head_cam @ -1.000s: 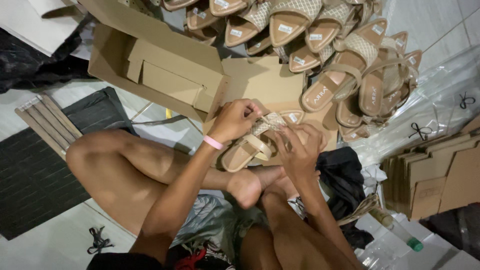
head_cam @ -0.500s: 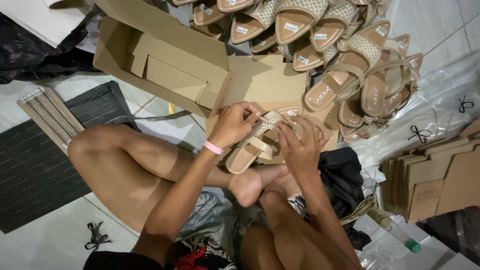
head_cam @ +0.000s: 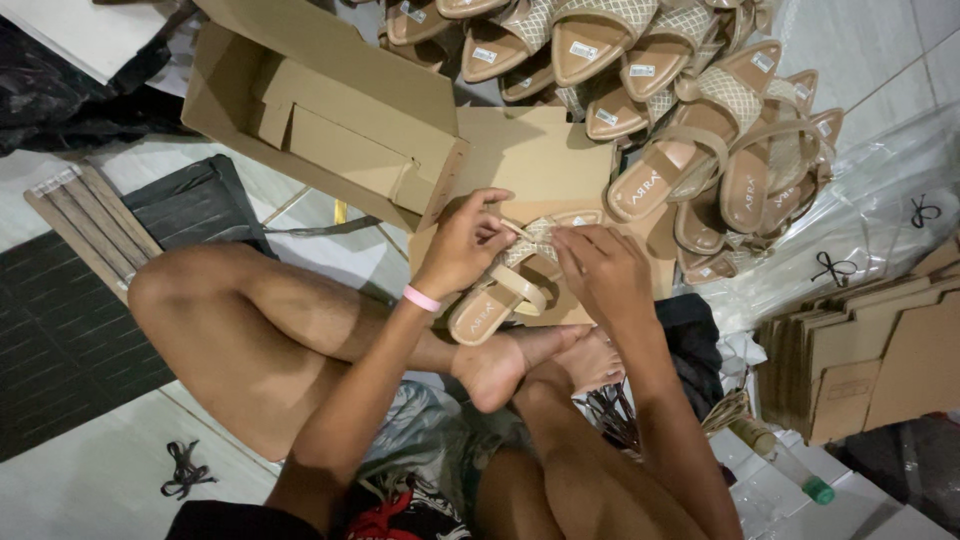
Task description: The person sits on the floor and ties the straps of beige sandals. They handle the straps with both hands, adjusting and securing them on the footwear while surrounded by boxes and other sandals.
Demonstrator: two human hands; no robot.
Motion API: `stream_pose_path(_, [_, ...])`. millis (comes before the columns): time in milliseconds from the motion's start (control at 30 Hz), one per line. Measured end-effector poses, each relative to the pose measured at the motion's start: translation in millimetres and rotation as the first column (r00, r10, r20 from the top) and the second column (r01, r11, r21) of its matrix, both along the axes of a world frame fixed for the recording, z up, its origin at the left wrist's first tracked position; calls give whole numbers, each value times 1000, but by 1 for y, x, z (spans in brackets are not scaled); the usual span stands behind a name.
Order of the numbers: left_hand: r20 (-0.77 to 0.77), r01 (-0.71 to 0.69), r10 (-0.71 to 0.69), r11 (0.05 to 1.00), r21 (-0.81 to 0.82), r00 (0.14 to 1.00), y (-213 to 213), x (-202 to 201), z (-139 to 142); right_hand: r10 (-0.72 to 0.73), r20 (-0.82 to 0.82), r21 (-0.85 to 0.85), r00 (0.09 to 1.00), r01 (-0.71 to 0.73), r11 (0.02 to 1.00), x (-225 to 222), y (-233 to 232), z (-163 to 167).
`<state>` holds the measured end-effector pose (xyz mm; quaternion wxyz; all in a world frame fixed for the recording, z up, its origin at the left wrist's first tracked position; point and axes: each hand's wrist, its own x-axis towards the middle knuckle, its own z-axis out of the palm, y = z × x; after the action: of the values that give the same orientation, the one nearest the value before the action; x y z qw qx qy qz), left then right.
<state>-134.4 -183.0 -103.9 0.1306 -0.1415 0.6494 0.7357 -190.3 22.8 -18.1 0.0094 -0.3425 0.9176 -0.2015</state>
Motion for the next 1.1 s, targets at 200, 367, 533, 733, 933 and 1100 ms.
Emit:
stream_pose_path(200, [-67,7,-1,997,82,998,4,-1,-1,-84,88,85,993,77,993,-3,-4,-2])
stream_pose_path(367, [-79,38,-40,999,-18,996,10,-2,2,-258,257,112,931,236,965,1,-7,0])
stream_pose_path(533, [-118,26,-29,999,-27,993,4,2,6,-374,520,-39,768,459,888,12,-1,-7])
stream_pose_path(733, [-94,60,-70,992,-112,993,-7,29,24,-326,359,-174,874,406,897,33,20,-12])
stream_pose_path(933, [-117,34,-69,959,-283,991,7,54,45,-286,304,-121,909,334,935,40,20,-10])
stream_pose_path(1100, [-329,-106,-30,915,-388,944,20,58,52,-235,191,-210,953,274,939,47,20,-1])
